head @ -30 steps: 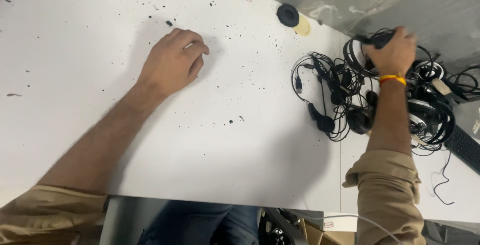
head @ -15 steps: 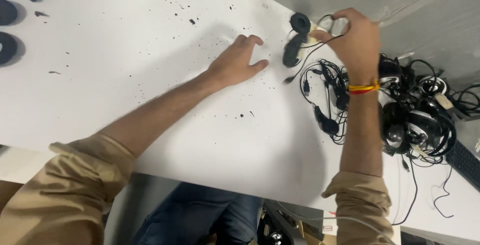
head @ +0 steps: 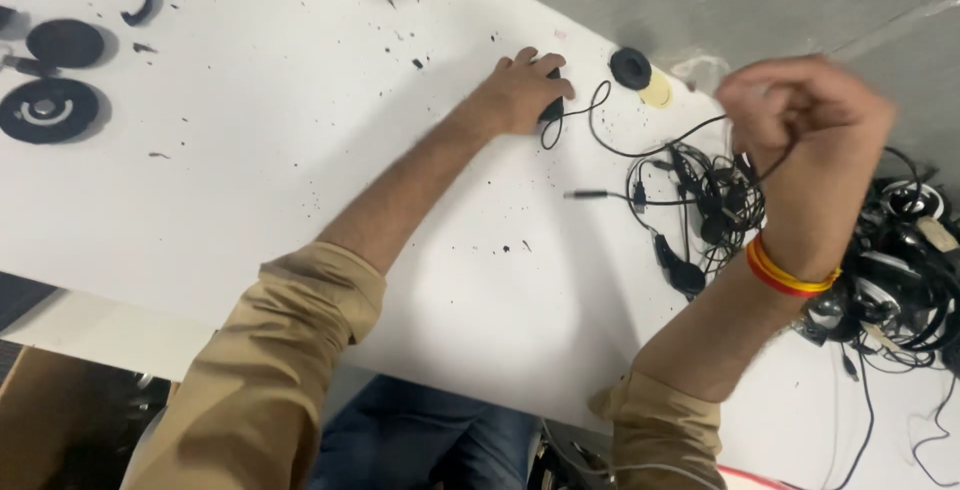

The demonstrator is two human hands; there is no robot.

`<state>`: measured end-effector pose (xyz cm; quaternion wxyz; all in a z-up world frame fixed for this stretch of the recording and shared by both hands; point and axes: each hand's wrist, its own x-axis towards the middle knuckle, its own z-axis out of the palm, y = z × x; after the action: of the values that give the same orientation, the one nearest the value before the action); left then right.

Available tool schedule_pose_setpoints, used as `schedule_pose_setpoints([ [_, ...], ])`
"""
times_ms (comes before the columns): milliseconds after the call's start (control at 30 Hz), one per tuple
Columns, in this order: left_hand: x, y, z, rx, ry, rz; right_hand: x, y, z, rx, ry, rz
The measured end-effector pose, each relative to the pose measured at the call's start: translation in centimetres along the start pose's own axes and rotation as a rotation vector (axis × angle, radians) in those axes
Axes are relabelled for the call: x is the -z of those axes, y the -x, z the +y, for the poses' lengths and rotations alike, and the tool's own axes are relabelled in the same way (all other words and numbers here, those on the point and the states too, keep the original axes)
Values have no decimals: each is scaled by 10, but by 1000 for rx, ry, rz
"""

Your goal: Disassembling and inspecting computer peripherals and electronic components.

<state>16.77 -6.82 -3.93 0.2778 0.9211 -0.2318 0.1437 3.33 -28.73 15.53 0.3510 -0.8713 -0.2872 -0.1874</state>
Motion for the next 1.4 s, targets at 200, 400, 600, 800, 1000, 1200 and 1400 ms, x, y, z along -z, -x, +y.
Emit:
schedule_pose_setpoints([
  [200, 33, 6, -14, 60, -51, -211, 24, -1, 54, -61, 405, -88],
  [400, 52, 14, -31, 188, -38, -292, 26, 9, 61, -341, 622, -399],
  [600, 103, 21, -3, 153, 159, -440, -64, -9, 31, 143, 231, -191],
  [800, 146, 31, 11, 6, 82, -539, -107, -22, 30, -29, -189, -388],
  [1000, 178, 40, 12, -205, 410, -255, -81, -25, 38, -135, 51, -576],
  [1200, 158, 31, 59, -204, 852, -10, -82, -21, 22, -75, -173, -220],
  [1400, 172, 40, 48, -125, 1111, 79, -78, -20, 19, -109, -598, -86],
])
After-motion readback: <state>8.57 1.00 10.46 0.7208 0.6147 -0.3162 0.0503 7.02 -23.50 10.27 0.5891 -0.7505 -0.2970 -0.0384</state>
